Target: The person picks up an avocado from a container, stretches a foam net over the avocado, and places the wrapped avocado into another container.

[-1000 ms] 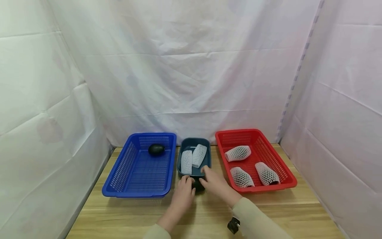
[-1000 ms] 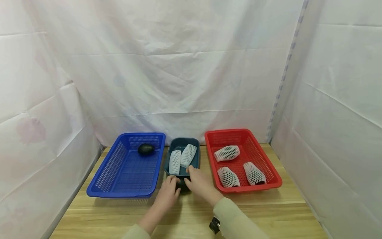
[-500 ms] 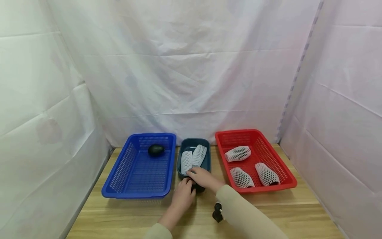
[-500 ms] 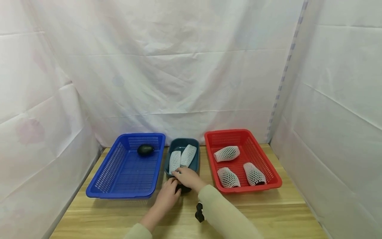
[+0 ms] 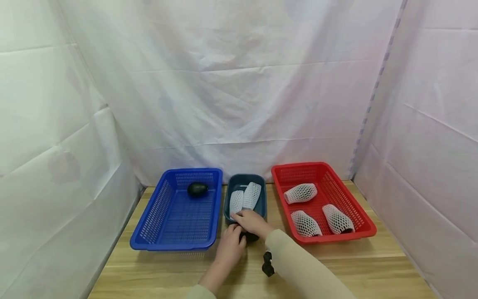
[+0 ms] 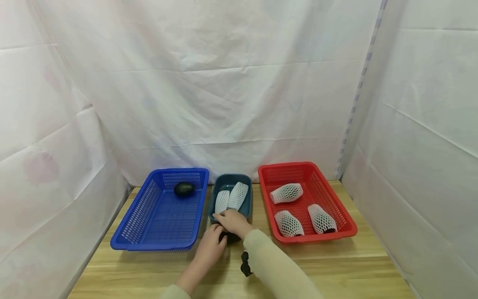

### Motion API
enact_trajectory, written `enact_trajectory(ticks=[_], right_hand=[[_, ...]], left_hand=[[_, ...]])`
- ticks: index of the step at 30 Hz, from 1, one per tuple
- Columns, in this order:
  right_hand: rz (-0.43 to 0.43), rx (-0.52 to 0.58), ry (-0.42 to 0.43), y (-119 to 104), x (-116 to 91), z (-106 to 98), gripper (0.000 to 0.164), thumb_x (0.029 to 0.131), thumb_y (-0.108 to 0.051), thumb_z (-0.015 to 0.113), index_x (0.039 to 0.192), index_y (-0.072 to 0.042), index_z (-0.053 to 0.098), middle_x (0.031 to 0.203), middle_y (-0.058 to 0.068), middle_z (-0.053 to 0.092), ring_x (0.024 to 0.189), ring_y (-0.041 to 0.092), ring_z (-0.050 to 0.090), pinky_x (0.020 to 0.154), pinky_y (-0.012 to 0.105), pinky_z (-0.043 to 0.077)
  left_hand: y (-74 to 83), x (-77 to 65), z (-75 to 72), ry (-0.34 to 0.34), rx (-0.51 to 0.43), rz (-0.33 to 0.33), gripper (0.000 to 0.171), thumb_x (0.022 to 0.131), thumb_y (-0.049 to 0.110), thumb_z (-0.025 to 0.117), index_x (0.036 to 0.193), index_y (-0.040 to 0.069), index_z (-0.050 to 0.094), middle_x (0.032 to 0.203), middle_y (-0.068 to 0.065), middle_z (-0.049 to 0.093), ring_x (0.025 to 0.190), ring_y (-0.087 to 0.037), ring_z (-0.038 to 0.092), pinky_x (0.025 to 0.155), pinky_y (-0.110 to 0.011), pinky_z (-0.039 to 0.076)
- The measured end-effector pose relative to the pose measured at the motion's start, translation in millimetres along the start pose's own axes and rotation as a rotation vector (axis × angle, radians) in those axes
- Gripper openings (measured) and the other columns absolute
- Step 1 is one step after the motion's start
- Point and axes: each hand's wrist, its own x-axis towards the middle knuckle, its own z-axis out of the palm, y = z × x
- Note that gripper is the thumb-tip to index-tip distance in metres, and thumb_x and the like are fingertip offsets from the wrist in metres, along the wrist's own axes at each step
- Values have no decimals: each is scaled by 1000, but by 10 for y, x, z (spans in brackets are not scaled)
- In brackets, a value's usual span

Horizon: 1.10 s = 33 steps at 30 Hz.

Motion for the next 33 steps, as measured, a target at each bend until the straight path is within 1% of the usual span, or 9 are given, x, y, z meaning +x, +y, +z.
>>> enact_trajectory(ticks=[5,10,13,16,18,23,27,30,33], right_hand=[[12,11,110,-37,-59,-86,38,99,-40,51,105,-11,74,106,3,69,97,20,64,85,41,50],[-18,-10,182,-73,-145,-201,53,102,-50,40,98,-9,74,92,1,67,87,18,62,80,40,50],[-26,-27,205,-106,-248,-281,57,104,-50,35,93,-7,72,84,0,62,79,17,58,75,38,48],[-64,-88,220,-149,-387,-343,54,105,-45,35,88,-7,70,81,1,60,75,18,56,73,38,49],[-119,-178,240,-174,-486,-364,50,105,-41,37,90,-9,72,85,2,64,78,18,59,74,39,51],[-267,-414,281,-222,-695,-390,39,102,-38,48,96,-11,76,98,4,70,87,21,64,78,41,53],[-358,-499,289,-228,-823,-412,30,96,-37,60,90,-14,78,94,-1,70,87,17,63,76,37,53],[-400,-505,275,-233,-900,-439,26,92,-37,66,84,-16,78,94,-2,70,89,16,61,78,36,52],[-403,-473,269,-243,-949,-477,23,89,-37,71,81,-17,77,91,-3,69,87,15,60,78,34,51]], left_hand=[[29,11,-47,28,-217,-94,13,92,9,60,103,7,67,112,-8,61,107,-29,57,89,-47,48],[84,40,-86,154,-520,-240,20,92,4,57,110,1,64,109,-14,64,102,-29,59,87,-45,48],[124,49,-113,211,-630,-317,24,98,8,50,118,-1,60,112,-16,64,102,-31,60,86,-46,48],[151,47,-134,196,-670,-357,31,105,15,40,127,0,56,118,-17,62,103,-33,60,85,-47,49],[160,45,-138,166,-703,-374,38,107,22,36,134,-1,51,124,-19,59,106,-34,60,86,-48,50],[185,60,-149,140,-916,-440,58,107,33,35,148,-7,27,137,-30,46,112,-38,58,92,-49,49],[202,63,-167,156,-1078,-433,59,107,34,37,148,-6,22,136,-34,44,108,-34,60,91,-45,51],[206,56,-178,199,-1164,-397,54,107,28,40,147,-5,24,134,-32,47,105,-27,61,88,-40,53],[213,49,-188,237,-1207,-373,52,105,24,45,146,-3,27,136,-29,47,107,-22,60,87,-35,53]])
